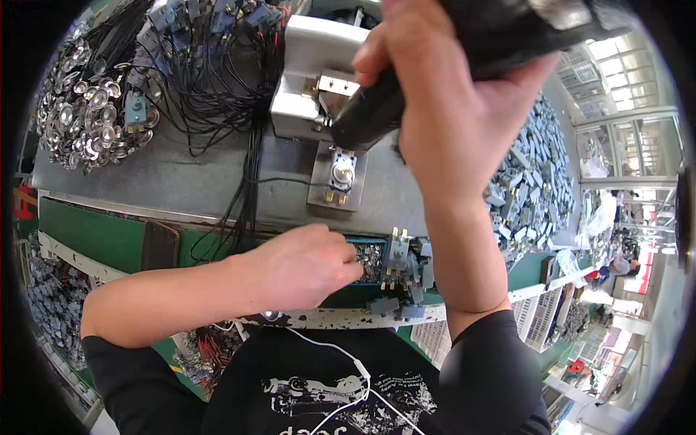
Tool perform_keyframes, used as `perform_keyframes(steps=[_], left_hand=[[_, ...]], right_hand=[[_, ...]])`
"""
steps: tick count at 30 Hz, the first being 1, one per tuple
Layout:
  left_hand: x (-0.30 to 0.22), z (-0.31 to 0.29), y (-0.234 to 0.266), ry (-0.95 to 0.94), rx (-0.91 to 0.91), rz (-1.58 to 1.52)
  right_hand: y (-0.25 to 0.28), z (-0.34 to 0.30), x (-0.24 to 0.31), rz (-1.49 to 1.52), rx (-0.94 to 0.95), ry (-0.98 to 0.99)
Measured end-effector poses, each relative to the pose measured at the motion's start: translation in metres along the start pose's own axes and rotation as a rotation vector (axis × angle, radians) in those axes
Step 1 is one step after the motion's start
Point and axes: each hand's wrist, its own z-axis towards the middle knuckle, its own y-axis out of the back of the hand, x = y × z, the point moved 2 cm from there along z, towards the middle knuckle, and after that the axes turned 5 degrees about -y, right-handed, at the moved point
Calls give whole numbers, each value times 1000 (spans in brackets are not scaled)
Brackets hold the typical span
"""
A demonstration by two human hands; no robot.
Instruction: Assembling electronic or mechanical components by placing them in a fixture and securing them with an electric screwdriver.
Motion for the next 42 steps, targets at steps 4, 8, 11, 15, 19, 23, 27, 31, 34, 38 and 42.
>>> perform_keyframes(steps=[4, 8, 11, 15, 19, 23, 27, 31, 34, 38, 42], left_hand=[[2, -1, 49, 119, -335, 185], [31, 1, 54, 213, -470, 265], [36, 2, 42, 211, -454, 345], [42, 3, 37, 250, -466, 292], [44, 4, 37, 290, -467, 235], [44, 3, 37, 310, -462, 190], [44, 4, 36, 326, -462, 179], [47, 4, 35, 314, -475, 169], [49, 1, 34, 342, -466, 162], [46, 1, 36, 337, -448, 170], [49, -1, 33, 339, -406, 138]], right_hand=[[28, -13, 13, -27, -33, -10], [46, -24, 24, -53, -42, -10], [38, -38, 24, -57, -28, -13], [37, -45, 27, -63, -10, -8], [34, -41, 22, -69, 5, 6], [30, -42, 18, -61, 31, 11], [28, -40, 15, -62, 52, 19], [31, -35, 12, -66, 72, 29], [29, -34, 6, -62, 92, 30], [32, -27, 4, -69, 121, 30], [34, -29, 6, -68, 159, 21]])
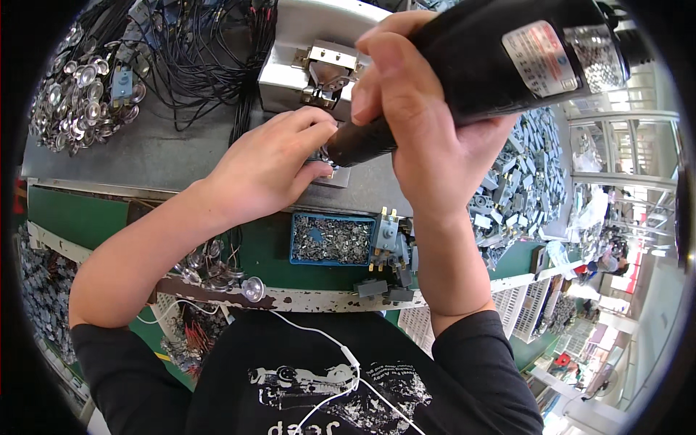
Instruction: Assembling electronic or mechanical components by placing them in a fixture and securing them with an electric screwdriver.
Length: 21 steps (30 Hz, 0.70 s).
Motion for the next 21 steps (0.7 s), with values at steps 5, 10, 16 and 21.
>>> perform_keyframes(steps=[5, 10, 16, 21], left_hand=[[1, -1, -4, -7, -21, -32], [4, -2, -7, -6, -2, -23], [13, 6, -4, -50, 91, 1], [-8, -3, 21, -200, 115, 27]], right_hand=[[-3, -2, 1, -90, 30, -3], [-9, -2, -5, -34, 84, 35], [-15, 11, -1, -28, 75, 39], [35, 17, 36, 199, 77, -109]])
